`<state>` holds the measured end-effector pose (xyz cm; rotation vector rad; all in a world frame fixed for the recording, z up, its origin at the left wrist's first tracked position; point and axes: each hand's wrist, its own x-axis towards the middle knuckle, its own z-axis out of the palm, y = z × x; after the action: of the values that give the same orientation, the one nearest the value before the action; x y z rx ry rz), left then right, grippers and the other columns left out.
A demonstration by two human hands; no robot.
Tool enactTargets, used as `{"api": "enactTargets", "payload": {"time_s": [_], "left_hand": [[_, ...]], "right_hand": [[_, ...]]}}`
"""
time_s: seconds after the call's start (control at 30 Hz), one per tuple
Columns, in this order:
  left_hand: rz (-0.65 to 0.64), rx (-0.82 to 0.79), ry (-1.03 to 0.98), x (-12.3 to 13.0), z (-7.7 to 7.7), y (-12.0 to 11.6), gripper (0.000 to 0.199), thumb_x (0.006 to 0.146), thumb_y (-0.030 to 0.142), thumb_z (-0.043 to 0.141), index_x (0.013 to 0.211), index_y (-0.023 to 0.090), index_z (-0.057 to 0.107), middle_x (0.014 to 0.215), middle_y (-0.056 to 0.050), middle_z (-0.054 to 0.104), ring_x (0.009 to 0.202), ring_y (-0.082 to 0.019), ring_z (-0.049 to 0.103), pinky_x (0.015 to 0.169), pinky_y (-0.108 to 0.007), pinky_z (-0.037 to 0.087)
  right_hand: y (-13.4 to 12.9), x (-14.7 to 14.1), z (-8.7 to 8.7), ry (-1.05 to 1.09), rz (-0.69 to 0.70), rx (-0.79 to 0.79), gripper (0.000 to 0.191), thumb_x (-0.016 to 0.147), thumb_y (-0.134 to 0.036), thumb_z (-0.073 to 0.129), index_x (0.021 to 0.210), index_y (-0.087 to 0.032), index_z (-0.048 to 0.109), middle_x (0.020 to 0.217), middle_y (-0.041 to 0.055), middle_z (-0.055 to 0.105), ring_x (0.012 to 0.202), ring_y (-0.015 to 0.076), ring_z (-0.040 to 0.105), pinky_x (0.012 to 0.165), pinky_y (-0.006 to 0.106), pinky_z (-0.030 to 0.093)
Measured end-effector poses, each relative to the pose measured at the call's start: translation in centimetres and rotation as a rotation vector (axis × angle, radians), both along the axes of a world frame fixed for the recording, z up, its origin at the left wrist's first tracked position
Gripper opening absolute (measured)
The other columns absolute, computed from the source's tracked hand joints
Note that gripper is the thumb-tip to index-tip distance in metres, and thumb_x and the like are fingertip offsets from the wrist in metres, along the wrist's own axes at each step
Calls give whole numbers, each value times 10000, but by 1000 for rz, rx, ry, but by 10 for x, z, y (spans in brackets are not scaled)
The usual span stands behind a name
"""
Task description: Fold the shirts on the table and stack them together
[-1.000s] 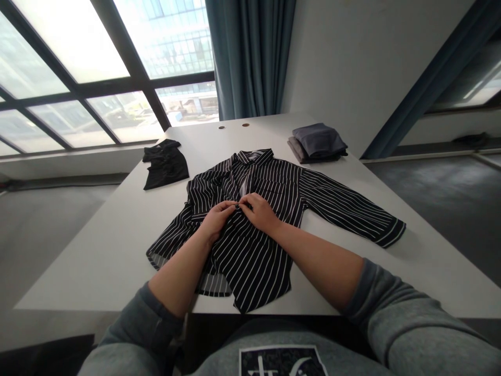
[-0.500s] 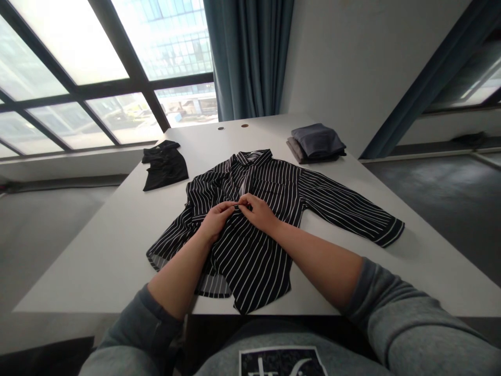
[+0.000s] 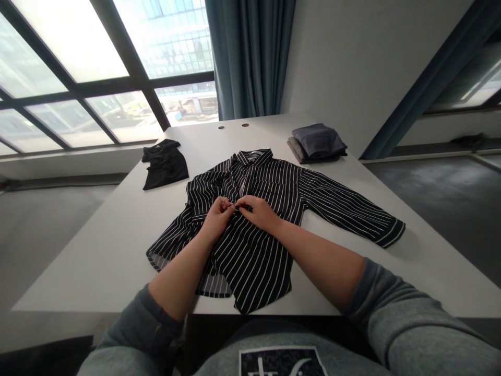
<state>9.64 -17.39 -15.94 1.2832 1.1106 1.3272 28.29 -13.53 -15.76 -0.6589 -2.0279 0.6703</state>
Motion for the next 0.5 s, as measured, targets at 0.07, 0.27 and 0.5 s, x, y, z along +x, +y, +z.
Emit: {"api": "enactTargets", "payload": {"time_s": [0.07, 0.27, 0.5], "left_hand": [[13, 11, 29, 0, -2, 1, 273, 826, 318, 764, 857, 222, 510, 798, 54, 551, 720, -106, 501, 722, -233, 422], [90, 84, 171, 1, -6, 2, 203, 856, 298, 724, 864, 223, 535, 878, 17, 618, 822, -144, 571, 839, -285, 464], [114, 98, 263, 0, -2, 1, 135, 879, 277, 697, 903, 221, 577, 872, 8, 620, 816, -160, 578, 838, -301, 466]], "right_hand": [[-1, 0, 2, -10, 4, 4, 210, 909, -102, 608, 1033, -215, 732, 1046, 44, 756, 998, 199, 713, 961, 369, 552], [-4, 1, 5, -31, -33, -28, 139, 906, -129, 650, 963, -222, 736, 992, 31, 757, 945, 198, 713, 924, 364, 554], [-5, -4, 1, 53, -52, -141, 100, 886, -135, 649, 921, -198, 719, 946, 33, 740, 908, 189, 687, 893, 352, 538]]}}
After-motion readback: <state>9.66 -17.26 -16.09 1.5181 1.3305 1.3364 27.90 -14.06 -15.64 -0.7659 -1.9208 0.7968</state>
